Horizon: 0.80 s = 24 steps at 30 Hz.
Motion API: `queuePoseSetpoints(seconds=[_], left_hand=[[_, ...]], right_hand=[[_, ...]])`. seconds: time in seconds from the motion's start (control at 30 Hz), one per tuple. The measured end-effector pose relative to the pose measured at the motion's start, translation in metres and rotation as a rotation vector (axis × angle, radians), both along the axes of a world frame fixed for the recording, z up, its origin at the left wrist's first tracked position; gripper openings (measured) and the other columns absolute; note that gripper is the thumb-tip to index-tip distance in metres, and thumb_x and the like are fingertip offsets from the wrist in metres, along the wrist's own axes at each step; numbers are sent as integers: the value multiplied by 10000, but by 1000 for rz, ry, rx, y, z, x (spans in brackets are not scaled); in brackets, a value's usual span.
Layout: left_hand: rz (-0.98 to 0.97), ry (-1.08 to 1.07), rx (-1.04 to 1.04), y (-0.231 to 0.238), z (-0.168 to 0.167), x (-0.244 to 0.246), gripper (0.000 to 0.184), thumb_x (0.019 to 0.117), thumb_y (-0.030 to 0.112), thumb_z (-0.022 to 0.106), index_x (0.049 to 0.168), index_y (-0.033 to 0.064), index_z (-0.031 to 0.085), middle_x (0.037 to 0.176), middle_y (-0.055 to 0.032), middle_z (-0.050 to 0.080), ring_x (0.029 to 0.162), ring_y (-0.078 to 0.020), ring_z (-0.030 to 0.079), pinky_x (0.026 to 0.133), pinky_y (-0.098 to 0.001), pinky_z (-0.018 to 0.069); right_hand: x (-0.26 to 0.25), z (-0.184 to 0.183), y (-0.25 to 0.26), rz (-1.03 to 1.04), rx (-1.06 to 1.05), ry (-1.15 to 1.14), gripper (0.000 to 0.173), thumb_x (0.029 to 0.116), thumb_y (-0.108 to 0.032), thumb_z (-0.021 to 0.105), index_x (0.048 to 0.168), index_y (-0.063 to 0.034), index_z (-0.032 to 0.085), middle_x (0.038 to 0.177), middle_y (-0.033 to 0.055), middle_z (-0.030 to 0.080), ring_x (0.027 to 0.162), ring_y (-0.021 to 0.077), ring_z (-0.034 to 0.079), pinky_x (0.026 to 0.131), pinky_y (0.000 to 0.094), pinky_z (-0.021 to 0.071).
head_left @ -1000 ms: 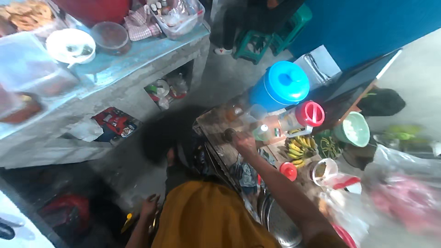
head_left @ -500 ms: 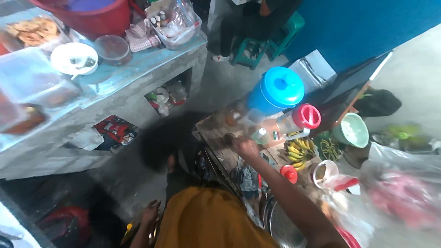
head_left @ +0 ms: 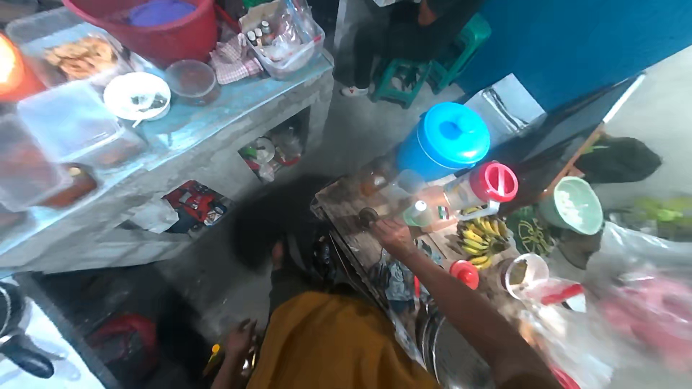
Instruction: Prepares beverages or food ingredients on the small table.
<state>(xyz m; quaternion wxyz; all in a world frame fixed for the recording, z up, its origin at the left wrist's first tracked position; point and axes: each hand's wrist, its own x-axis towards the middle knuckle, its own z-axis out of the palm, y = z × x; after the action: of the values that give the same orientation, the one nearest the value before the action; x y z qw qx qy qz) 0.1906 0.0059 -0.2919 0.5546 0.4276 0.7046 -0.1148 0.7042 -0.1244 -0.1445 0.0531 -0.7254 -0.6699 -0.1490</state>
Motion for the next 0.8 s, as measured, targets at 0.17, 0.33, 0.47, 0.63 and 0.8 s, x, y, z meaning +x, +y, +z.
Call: queuePoseSetpoints(seconds=[0.17, 0.33, 0.47, 0.63, 0.8], left_hand=[[31, -6, 0, -3, 1, -4, 468, 1046, 283, 612, 1412, -3, 551, 1226, -272, 661, 1075, -383, 668, 920, -552, 540], [20, -15, 0, -2, 4, 6, 458, 1047, 277, 611, 1412, 6, 557, 1229, -256, 667, 1073, -367, 671, 930, -537, 537], [31, -18, -21, 0, 8, 16, 452, 1061, 285, 585, 1428, 26, 542, 1257, -253, 655, 1077, -361, 672, 921, -532, 541], [44, -36, -32, 2, 8, 21, 462, 1068, 286, 570, 1449, 30, 518, 1263, -254, 648, 1068, -359, 672, 905, -524, 548], [28, -27, -26, 3, 11, 20, 459, 1066, 270, 577, 1440, 10, 522, 1273, -274, 640, 1072, -376, 671, 920, -532, 541]], right_hand=[[-1, 7, 12, -123, -124, 158, 161, 972, -100, 602, 995, -89, 761, 932, 100, 741, 855, 292, 730, 741, 462, 602], [-4, 34, 24, -292, -349, 358, 263, 1016, -188, 527, 1071, -100, 769, 1069, 124, 751, 999, 323, 725, 865, 533, 567], [-3, 56, 25, -356, -388, 406, 309, 1038, -243, 496, 1110, -134, 776, 1084, 105, 749, 1035, 307, 719, 906, 526, 561], [-1, 73, 15, -321, -233, 355, 280, 1010, -232, 531, 1061, -158, 796, 996, 71, 753, 950, 266, 729, 881, 485, 574], [-2, 64, 9, -197, -43, 129, 219, 1002, -183, 566, 989, -119, 775, 934, 76, 744, 863, 266, 722, 781, 457, 581]])
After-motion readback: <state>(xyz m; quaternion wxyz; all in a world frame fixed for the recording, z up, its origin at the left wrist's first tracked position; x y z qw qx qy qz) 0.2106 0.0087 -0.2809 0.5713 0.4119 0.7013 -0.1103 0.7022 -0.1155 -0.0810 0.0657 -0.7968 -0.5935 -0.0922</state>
